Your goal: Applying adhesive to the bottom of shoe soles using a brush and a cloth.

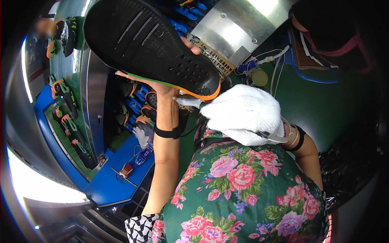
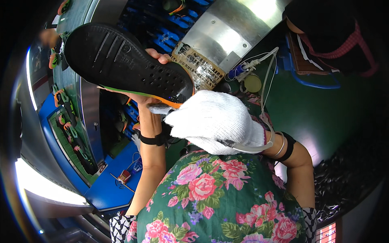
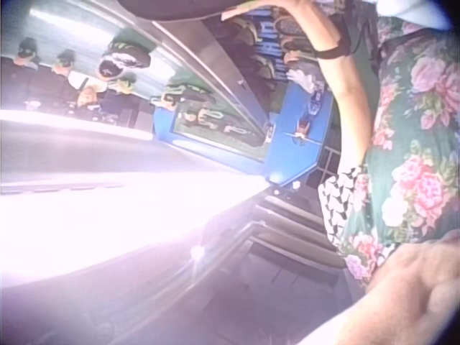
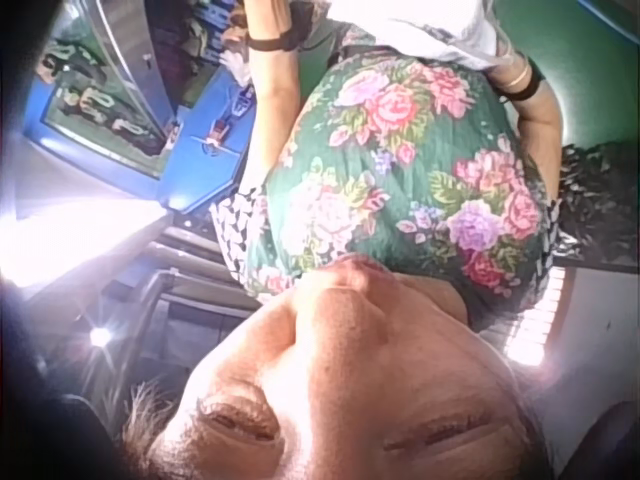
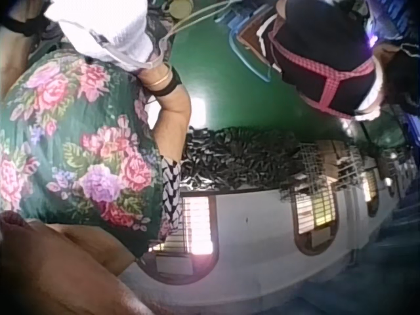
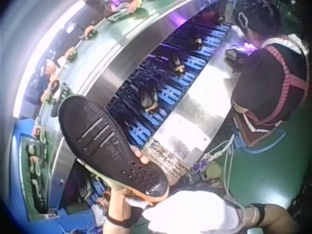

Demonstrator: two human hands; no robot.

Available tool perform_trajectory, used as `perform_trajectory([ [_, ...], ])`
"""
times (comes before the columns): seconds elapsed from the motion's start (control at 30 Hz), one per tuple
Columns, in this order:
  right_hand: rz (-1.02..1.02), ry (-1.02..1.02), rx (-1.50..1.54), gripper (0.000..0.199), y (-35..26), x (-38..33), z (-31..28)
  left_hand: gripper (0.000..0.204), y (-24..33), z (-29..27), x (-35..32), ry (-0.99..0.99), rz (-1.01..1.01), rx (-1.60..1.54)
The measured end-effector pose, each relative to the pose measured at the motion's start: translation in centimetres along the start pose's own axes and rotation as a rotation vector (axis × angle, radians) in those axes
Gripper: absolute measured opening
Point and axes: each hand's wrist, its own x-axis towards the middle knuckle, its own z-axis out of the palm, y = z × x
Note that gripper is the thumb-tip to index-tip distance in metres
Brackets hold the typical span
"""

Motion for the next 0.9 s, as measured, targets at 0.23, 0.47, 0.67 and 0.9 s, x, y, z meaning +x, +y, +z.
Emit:
perform_trajectory([
  [0.23,0.076,-0.001,0.045,0.022,0.5,-0.5,-1.5,0.116,0.2,-1.0,0.3,-0.281,-0.013,0.065],
  [0.47,0.013,-0.002,0.07,0.021,0.7,-0.3,-0.9,0.112,-0.1,-0.7,0.3,-0.235,-0.051,0.039],
  [0.67,0.146,0.025,0.058,0.022,0.5,0.1,-3.0,0.109,-0.2,0.4,0.9,-0.25,-0.025,-0.004],
  [0.9,0.139,-0.019,0.089,0.02,1.2,-0.6,-2.3,0.1,0.1,0.2,0.9,-0.265,-0.01,0.124],
])
